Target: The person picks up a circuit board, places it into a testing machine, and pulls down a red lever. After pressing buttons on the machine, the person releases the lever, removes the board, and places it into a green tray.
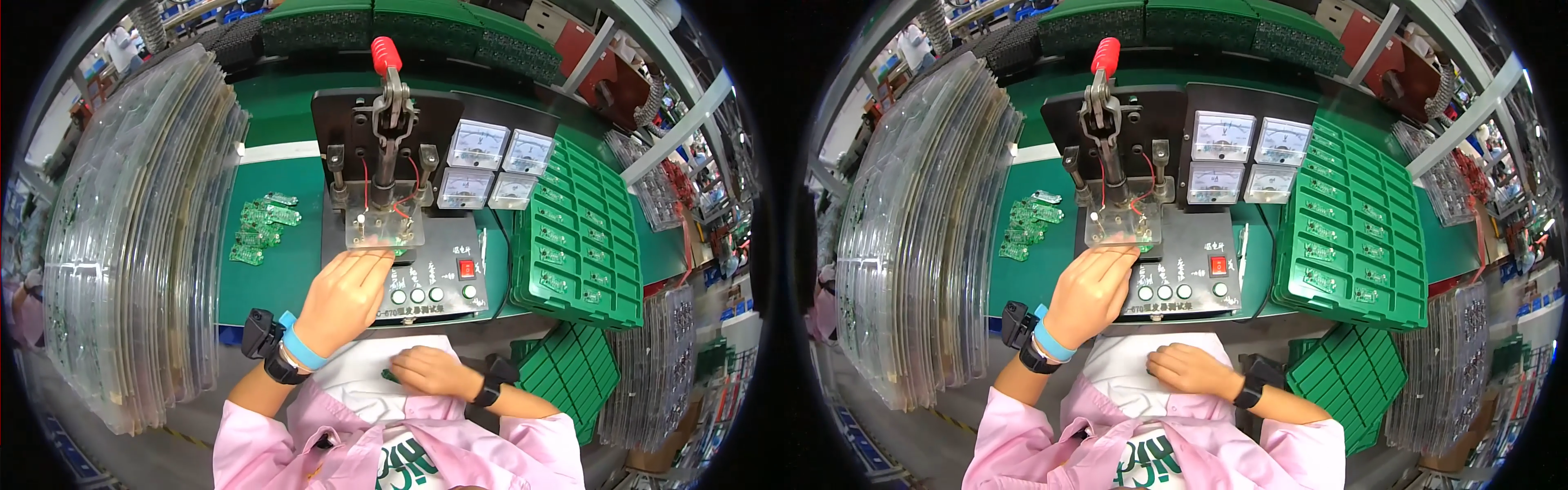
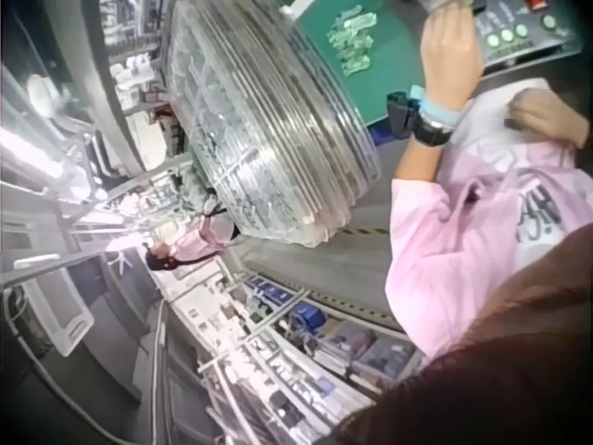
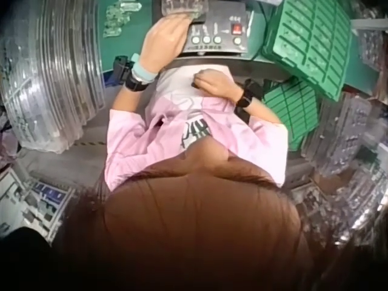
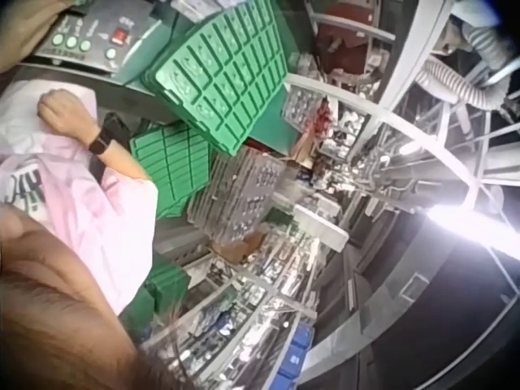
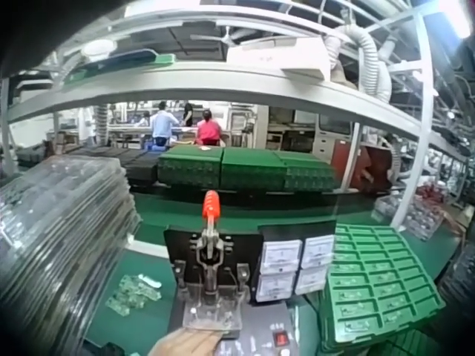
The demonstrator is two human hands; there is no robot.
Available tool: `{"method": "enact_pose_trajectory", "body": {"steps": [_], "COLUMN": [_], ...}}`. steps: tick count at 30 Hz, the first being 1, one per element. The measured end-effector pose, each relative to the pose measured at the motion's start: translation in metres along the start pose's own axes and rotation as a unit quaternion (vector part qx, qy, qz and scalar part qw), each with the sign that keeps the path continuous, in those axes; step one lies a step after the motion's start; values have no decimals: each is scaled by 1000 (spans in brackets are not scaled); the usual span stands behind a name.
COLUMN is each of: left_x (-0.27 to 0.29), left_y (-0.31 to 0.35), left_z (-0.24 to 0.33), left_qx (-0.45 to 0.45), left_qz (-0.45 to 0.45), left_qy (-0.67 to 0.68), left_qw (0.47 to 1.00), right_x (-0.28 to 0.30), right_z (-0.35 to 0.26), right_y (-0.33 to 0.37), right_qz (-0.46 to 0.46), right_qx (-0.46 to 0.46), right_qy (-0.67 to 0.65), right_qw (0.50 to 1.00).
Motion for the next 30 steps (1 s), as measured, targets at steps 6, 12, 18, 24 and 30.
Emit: {"method": "enact_pose_trajectory", "body": {"steps": [6,12,18,24,30], "left_x": [26,79,57,35,16], "left_y": [9,-96,-73,0,27], "left_z": [20,31,28,11,-15], "left_qx": [23,-17,-155,-101,71], "left_qz": [10,327,223,180,85], "left_qy": [97,-24,255,150,112], "left_qw": [995,945,928,967,987], "right_x": [-74,-39,112,257,286], "right_z": [-13,-7,4,104,203], "right_y": [20,12,-35,15,154], "right_qz": [-123,-114,87,175,7], "right_qx": [-189,-222,-193,-345,-465], "right_qy": [-60,-102,-135,219,397], "right_qw": [972,963,968,896,792]}}
Point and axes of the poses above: each hand's wrist, its own y-axis away from the middle knuckle, its own x-axis out of the back of the hand, z = x × y, the point moved 3 cm from there along -y, towards the middle knuckle, and after that the axes turned 12 degrees about x, right-handed, at the moved point
